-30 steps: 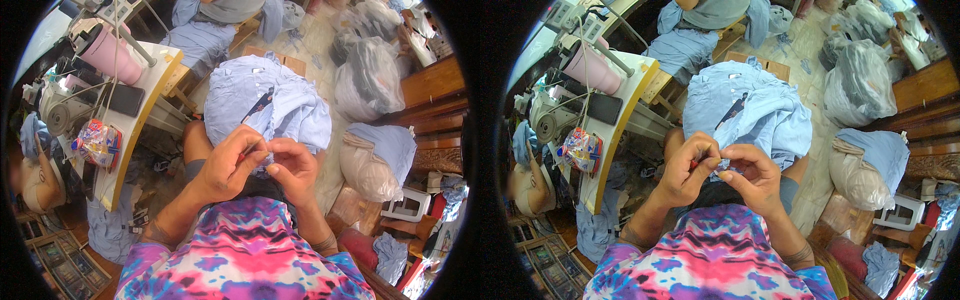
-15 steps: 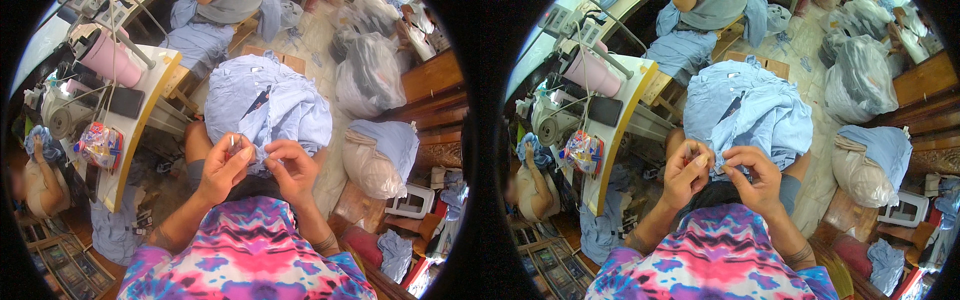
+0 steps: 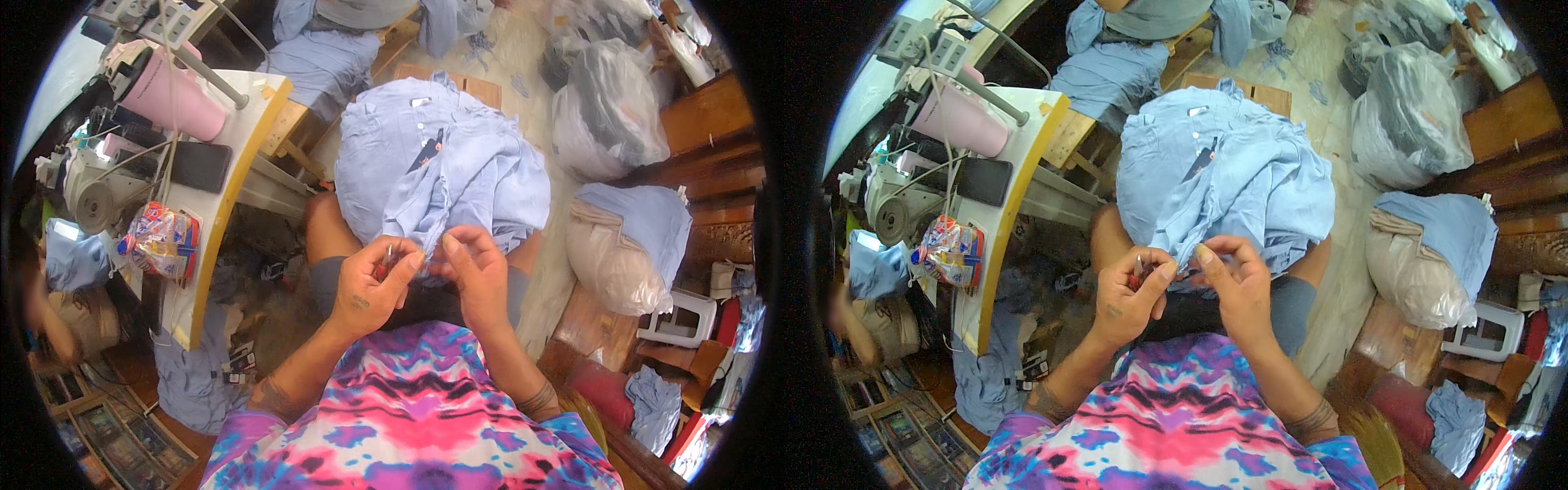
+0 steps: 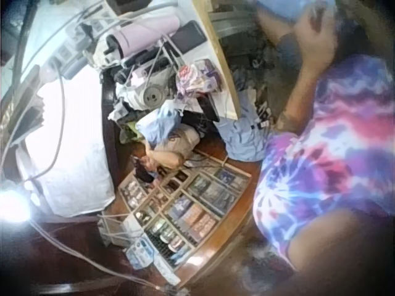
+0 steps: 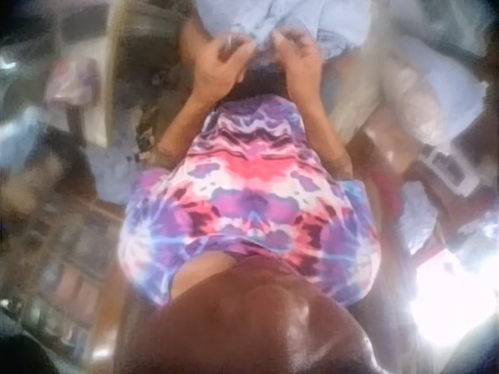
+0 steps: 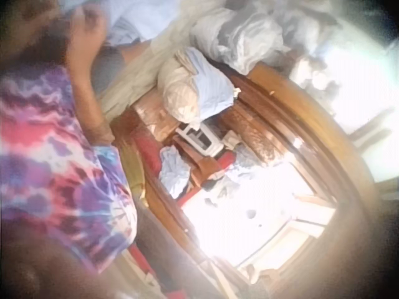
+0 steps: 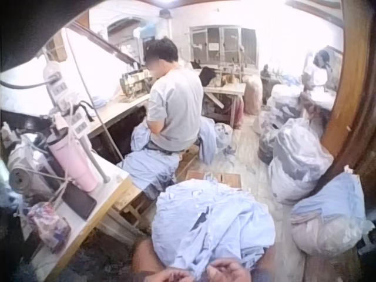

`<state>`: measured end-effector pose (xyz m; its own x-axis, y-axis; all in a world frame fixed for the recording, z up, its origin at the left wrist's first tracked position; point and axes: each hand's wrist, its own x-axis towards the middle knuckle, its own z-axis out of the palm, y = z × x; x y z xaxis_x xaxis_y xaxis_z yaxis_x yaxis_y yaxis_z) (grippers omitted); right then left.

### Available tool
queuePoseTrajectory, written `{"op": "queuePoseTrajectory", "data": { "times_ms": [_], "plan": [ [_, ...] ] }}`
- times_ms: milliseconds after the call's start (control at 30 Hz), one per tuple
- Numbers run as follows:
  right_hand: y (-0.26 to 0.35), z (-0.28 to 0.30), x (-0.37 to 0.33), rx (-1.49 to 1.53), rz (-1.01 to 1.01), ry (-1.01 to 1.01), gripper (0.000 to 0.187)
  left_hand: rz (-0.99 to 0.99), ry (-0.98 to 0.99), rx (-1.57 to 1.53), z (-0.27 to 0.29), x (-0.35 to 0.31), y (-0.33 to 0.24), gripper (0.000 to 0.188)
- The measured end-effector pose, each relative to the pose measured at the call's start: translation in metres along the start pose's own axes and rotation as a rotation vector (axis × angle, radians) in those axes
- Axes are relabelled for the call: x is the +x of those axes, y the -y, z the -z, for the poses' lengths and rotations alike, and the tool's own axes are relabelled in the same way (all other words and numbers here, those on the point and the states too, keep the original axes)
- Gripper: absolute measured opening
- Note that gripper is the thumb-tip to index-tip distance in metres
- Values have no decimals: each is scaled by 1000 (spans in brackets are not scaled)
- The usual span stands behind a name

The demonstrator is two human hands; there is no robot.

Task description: The person trims loose threads from a light blue button-down shirt using snips and attaches a plastic fastening cord to a tag.

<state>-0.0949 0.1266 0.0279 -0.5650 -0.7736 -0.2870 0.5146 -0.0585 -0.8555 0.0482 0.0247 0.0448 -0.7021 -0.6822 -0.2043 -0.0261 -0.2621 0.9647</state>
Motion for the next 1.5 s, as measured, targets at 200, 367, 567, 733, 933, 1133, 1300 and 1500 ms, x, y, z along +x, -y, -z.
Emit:
{"op": "queuePoseTrajectory", "data": {
  "times_ms": [200,367,567,733,933,1133,1300,1500],
  "plan": [
    [-24,17,-16,72,-315,37,25,97,-7,-22,-2,-10,36,16],
    [-41,29,-20,-128,-136,73,22,210,36,-84,1,-15,41,17],
    [-43,24,-21,-209,-92,68,20,266,70,-166,7,-14,58,19],
    [-49,27,-25,-168,-86,44,21,258,56,-155,2,-20,56,18],
    [-48,24,-31,-218,-30,31,22,200,79,-80,2,-25,63,18],
    [-46,26,-33,-78,-141,47,19,221,120,-234,6,-27,63,17],
    [-47,23,-41,-135,-104,80,17,163,170,-157,10,-27,62,18],
    [-47,23,-42,-154,-90,50,19,164,156,-105,6,-29,64,19]
  ]
}}
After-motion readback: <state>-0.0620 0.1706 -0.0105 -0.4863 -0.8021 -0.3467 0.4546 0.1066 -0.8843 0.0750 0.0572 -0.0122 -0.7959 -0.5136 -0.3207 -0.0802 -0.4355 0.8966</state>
